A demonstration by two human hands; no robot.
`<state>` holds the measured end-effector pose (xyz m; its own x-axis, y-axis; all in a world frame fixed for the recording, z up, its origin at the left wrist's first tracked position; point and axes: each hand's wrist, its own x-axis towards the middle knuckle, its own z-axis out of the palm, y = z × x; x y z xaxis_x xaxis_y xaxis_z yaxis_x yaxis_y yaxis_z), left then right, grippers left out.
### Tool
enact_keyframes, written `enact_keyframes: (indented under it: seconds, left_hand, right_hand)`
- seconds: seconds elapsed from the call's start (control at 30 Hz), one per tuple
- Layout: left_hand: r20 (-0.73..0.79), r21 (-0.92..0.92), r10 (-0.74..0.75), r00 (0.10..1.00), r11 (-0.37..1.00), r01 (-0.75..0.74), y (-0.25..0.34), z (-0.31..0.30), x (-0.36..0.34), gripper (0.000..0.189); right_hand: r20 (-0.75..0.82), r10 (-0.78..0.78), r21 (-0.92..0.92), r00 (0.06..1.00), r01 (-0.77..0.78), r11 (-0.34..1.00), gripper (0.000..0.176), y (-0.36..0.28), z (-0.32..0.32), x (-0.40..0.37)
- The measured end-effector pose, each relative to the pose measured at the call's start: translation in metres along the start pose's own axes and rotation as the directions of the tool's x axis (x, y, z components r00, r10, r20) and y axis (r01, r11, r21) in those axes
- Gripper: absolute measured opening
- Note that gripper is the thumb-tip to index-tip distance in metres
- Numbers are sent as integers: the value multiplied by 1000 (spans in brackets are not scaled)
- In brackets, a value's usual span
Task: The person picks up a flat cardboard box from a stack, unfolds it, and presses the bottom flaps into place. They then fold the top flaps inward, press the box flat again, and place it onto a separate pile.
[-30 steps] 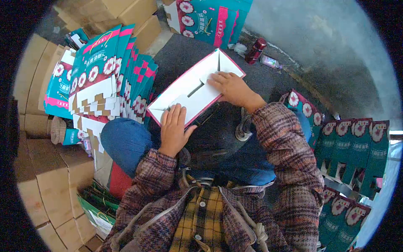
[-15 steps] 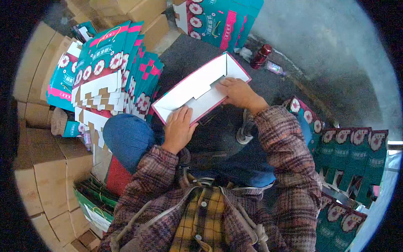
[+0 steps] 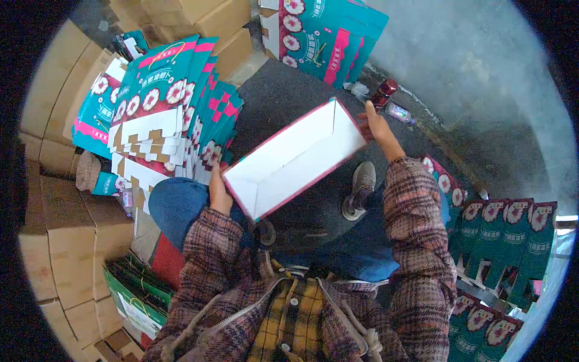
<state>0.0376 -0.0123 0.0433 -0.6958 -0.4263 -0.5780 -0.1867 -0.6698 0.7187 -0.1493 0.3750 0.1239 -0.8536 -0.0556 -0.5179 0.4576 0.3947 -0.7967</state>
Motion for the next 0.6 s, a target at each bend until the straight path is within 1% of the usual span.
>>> enact_keyframes:
  seconds: [0.03,0.07,0.1,0.13,0.17,0.2,0.23,0.27,0.3,0.33,0.37,0.4,0.43,0.47,0.5,0.53,0.57,0.6]
  left_hand:
    - [316,-118,-137,939,976,182,-3,-11,7,46]
    - [311,-120,-134,941,977,178,-13,-17,12,46]
    - [370,-90,-192,909,967,240,-25,-20,19,40]
    - [427,-55,-248,870,953,298,-34,-24,26,34]
    - [507,15,-304,807,939,344,-41,-33,34,24]
    - [459,74,-285,842,956,283,-28,-22,12,20]
    - [465,49,-273,842,958,283,-25,-23,9,21]
    - [472,25,-264,841,958,286,-23,-23,6,23]
    - [477,26,-268,837,956,292,-16,-19,-1,23]
    - [592,249,19,805,947,-205,-6,-15,-10,24]
    - [746,353,225,626,664,-659,0,-16,-13,25]
    - [602,83,-187,776,982,172,-6,-26,7,30]
    - [594,49,-55,802,998,33,5,-1,-12,33]
    - [581,17,81,810,994,-111,18,26,-30,37]
    - [641,-34,193,743,974,-224,23,31,-20,46]
    - [642,-35,196,741,973,-228,24,30,-20,46]
    - [498,-20,168,851,983,-183,23,26,-21,49]
    - [337,-12,129,933,991,-132,24,27,-26,53]
  right_hand:
    - [98,97,64,990,-104,993,75,5,-6,-2]
    - [103,96,63,990,-103,993,75,22,-5,4]
    - [146,-24,49,989,17,999,73,53,-2,25]
    - [187,-143,40,972,138,990,71,68,2,35]
    - [135,-53,-182,989,77,980,64,66,2,27]
    - [136,-56,-180,989,80,980,64,60,5,17]
    - [221,-66,12,973,65,998,60,52,9,6]
    - [297,-90,199,951,30,979,56,43,10,-6]
    - [293,-91,268,952,10,963,51,33,6,-15]
    - [285,-87,268,955,8,963,51,15,3,-31]
    - [290,-215,368,932,99,925,49,-6,2,-51]
    - [284,-343,464,895,185,866,46,-17,1,-61]
    - [240,-282,663,929,55,747,44,-7,-4,-43]
    - [314,-329,579,891,94,810,46,-3,-18,-25]
    - [234,-355,586,905,160,795,50,-3,-19,-29]
    - [150,-379,586,913,227,778,53,-7,-19,-36]
    - [58,-298,388,953,254,886,59,-4,-23,-28]
    - [10,-261,288,965,248,925,67,-3,-17,-35]
